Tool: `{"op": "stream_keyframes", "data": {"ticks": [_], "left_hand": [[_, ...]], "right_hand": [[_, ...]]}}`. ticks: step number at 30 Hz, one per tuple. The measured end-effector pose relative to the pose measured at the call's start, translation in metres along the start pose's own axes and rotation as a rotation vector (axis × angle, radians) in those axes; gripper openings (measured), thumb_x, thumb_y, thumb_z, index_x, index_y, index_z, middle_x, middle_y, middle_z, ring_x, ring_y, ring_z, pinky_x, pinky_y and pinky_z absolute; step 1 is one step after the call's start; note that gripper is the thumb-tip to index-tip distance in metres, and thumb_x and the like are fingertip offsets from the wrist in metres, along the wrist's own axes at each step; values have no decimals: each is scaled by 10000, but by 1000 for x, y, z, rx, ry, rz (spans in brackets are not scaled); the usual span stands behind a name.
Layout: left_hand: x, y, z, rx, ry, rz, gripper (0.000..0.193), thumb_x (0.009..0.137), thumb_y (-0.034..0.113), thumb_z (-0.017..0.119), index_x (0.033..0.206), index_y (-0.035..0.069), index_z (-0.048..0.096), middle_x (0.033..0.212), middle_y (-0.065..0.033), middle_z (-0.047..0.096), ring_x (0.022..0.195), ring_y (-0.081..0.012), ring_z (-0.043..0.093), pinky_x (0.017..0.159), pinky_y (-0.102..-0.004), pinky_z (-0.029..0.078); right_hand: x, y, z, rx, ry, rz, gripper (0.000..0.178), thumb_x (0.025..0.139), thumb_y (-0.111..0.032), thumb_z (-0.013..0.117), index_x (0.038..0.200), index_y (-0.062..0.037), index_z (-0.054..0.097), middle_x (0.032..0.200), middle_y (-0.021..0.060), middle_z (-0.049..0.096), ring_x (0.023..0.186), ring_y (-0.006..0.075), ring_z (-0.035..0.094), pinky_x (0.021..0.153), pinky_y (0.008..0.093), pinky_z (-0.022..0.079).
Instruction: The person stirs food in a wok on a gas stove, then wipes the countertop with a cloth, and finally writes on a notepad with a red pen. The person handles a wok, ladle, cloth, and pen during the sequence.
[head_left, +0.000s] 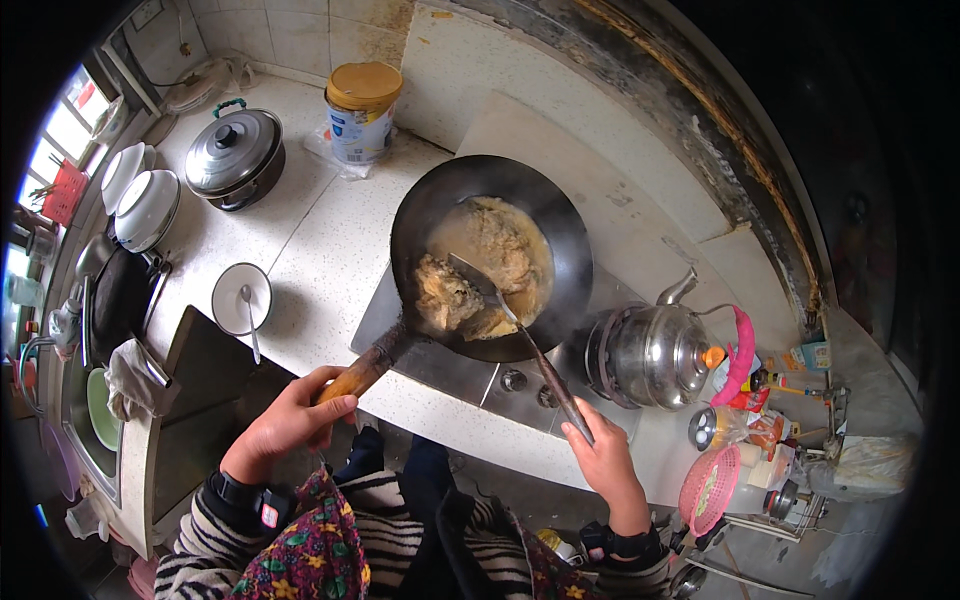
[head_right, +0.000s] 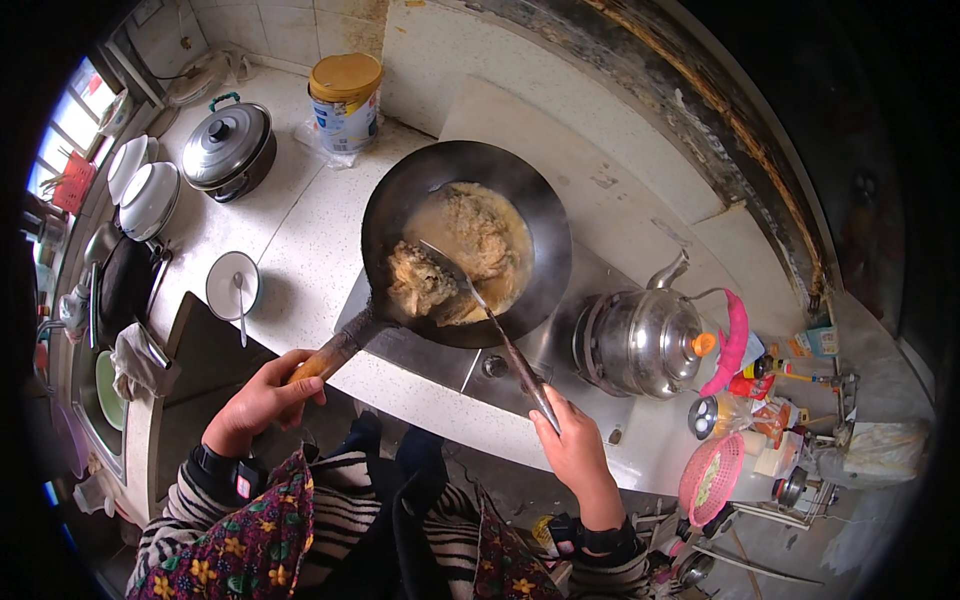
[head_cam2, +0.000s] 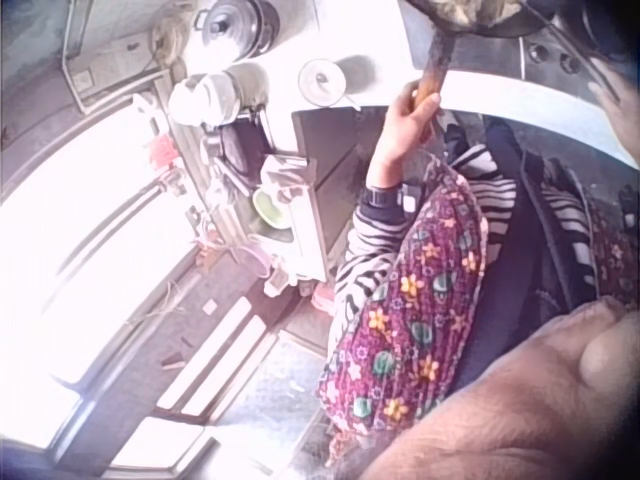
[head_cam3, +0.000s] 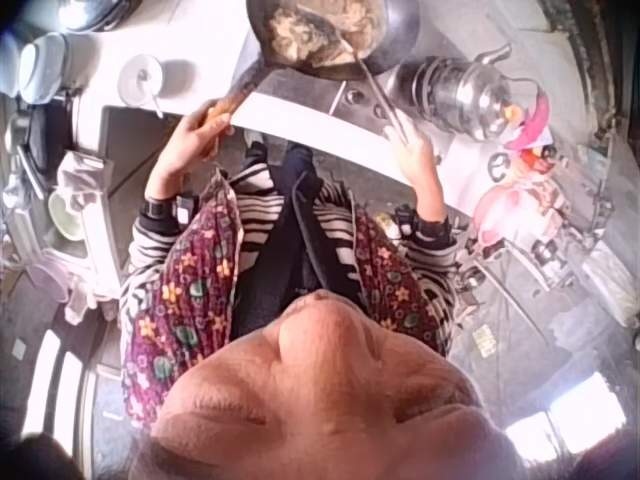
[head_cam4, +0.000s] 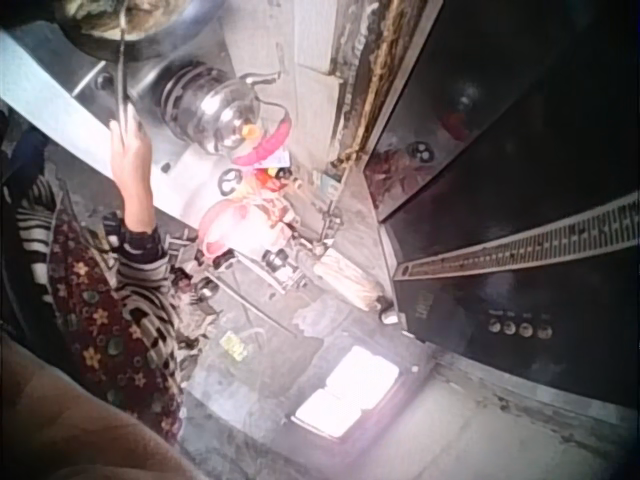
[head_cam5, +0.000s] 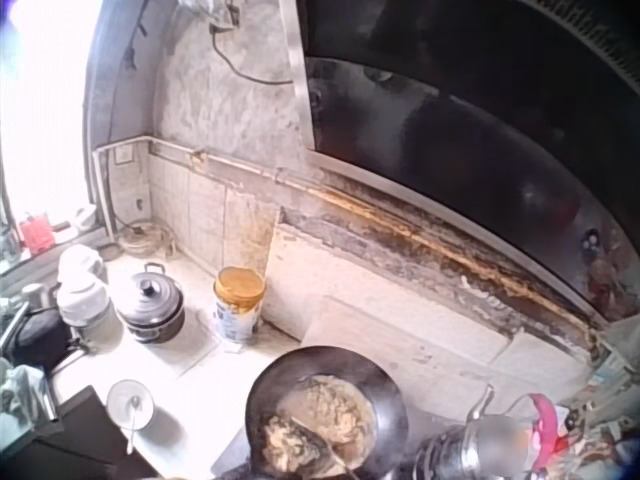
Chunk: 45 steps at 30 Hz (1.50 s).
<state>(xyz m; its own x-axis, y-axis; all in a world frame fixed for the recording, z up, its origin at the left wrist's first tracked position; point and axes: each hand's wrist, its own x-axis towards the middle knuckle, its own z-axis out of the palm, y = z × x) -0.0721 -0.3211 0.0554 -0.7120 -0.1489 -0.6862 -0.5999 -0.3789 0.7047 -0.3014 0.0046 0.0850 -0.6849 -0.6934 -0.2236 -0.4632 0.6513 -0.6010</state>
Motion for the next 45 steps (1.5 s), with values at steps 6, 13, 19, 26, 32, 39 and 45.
{"op": "stream_keyframes", "data": {"ticks": [6, 13, 19, 26, 32, 39, 45], "left_hand": [[0, -2, -1, -22, 1, -7, 510, 931, 309, 652, 1338, 57, 476, 848, -33, 626, 536, -81, 495, 484, -226, 411], [1, -1, -1, -36, -10, -9, 547, 925, 310, 652, 1359, 42, 459, 853, -48, 617, 519, -83, 484, 477, -227, 398], [1, 0, 1, -45, -3, -12, 539, 926, 292, 648, 1359, 33, 457, 851, -54, 616, 514, -86, 482, 468, -226, 396], [2, -3, 0, -60, -8, -12, 486, 939, 273, 641, 1349, 76, 471, 830, -26, 616, 521, -82, 494, 476, -223, 407], [1, -5, 1, -60, 7, -6, 502, 934, 289, 650, 1351, 72, 472, 827, -24, 616, 514, -80, 495, 470, -217, 402], [1, -4, 1, -50, 10, -16, 518, 930, 307, 656, 1355, 75, 474, 815, -15, 613, 512, -76, 486, 472, -213, 399], [1, -4, 1, -55, 6, -13, 528, 925, 312, 662, 1357, 75, 473, 814, -17, 617, 514, -76, 490, 473, -217, 404]], "right_hand": [[-7, -6, -6, -69, -63, 90, 389, 910, -142, 633, 1256, 9, 541, 986, 253, 652, 886, 410, 640, 755, 415, 502], [-9, -4, -3, -87, -59, 32, 408, 905, -162, 644, 1262, 6, 539, 962, 246, 649, 856, 410, 636, 732, 420, 504], [-7, 8, 11, -205, 77, -44, 411, 900, -170, 648, 1270, -22, 547, 915, 201, 651, 798, 377, 646, 676, 427, 516], [-3, 13, 29, -485, 177, 28, 415, 899, -180, 640, 1289, -65, 555, 872, 154, 639, 693, 348, 646, 601, 425, 523], [7, 16, 33, -567, 196, 76, 411, 907, -192, 626, 1297, -86, 554, 868, 148, 639, 692, 351, 646, 594, 423, 522], [12, 24, 29, -522, 250, 116, 404, 905, -189, 627, 1290, -83, 564, 943, 166, 661, 744, 368, 657, 640, 440, 531], [14, 31, 28, -434, 341, -35, 392, 888, -172, 649, 1255, -47, 591, 906, 160, 658, 728, 346, 663, 612, 413, 535]]}}
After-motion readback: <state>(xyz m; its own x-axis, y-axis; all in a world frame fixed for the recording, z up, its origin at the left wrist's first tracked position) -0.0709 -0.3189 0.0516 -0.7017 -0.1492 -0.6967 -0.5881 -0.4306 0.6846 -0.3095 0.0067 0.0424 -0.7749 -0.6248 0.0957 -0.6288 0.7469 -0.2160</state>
